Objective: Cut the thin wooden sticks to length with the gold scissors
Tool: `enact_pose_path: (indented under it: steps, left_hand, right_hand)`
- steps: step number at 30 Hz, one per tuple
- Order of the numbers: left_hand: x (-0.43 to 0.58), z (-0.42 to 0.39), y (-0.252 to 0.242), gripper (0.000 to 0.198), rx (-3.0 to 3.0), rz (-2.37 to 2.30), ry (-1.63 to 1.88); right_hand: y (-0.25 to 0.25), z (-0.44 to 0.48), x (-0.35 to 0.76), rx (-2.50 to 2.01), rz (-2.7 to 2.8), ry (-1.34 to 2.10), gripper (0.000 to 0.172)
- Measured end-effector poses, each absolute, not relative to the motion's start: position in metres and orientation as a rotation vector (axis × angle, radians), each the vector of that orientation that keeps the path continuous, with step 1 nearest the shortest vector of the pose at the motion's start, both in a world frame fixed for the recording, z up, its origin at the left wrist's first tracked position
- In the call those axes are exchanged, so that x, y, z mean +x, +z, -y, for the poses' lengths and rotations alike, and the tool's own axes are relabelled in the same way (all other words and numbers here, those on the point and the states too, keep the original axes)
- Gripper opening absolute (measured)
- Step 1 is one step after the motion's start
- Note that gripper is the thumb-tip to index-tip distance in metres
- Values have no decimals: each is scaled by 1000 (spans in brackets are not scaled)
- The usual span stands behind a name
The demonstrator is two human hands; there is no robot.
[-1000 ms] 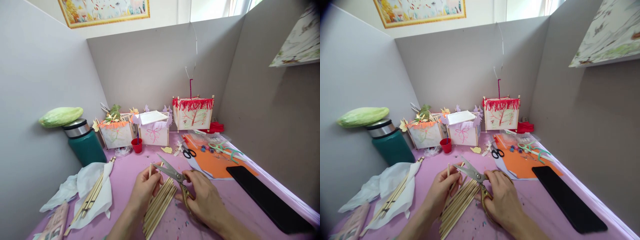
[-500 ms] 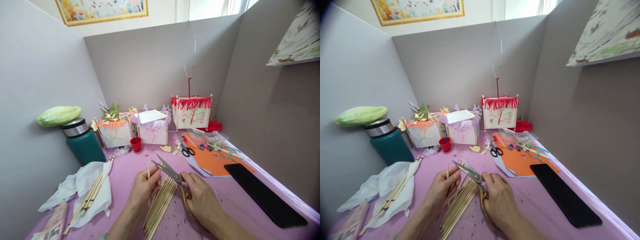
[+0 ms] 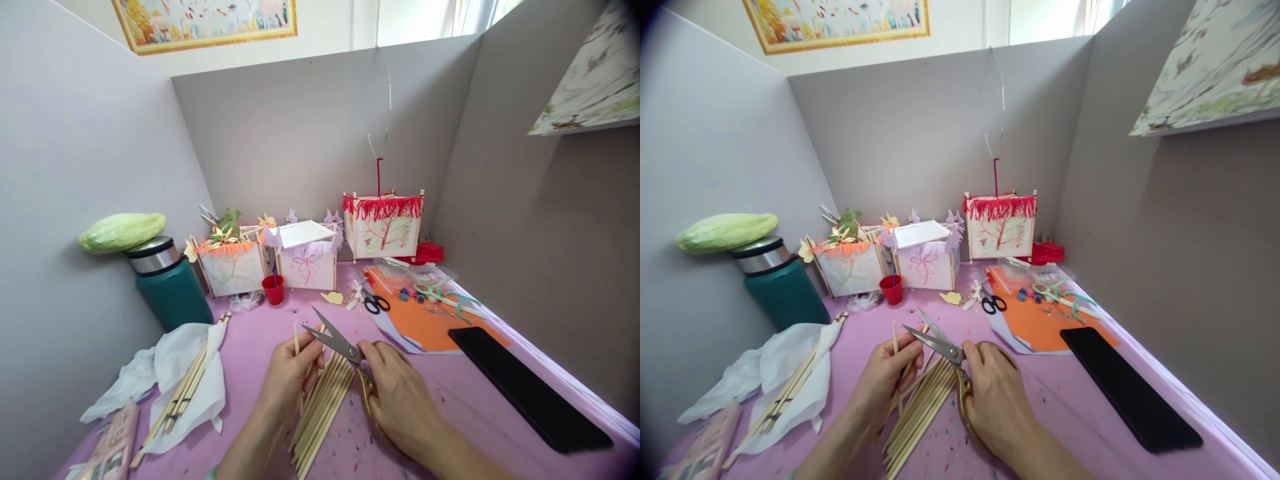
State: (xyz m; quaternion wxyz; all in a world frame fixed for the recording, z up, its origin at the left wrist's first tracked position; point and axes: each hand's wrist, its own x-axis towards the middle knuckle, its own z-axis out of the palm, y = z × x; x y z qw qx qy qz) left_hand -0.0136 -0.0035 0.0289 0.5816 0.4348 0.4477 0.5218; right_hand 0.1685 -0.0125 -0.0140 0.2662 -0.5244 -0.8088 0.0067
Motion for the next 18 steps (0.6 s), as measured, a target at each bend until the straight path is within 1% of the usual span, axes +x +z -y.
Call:
enact_pose_path:
  steps: [4, 10, 18]
  left_hand:
    - [-12, 3, 28, 26, 1008, -1079, 1213]
    - [-11, 5, 27, 27, 995, -1037, 1208]
    - [-14, 5, 27, 27, 983, -1014, 1195]
  right_hand:
    - [-16, 14, 166, -1455, 2187, 57, 48]
    - [-17, 11, 163, -1468, 2128, -94, 52]
    - [-15, 10, 163, -1448, 2200, -46, 50]
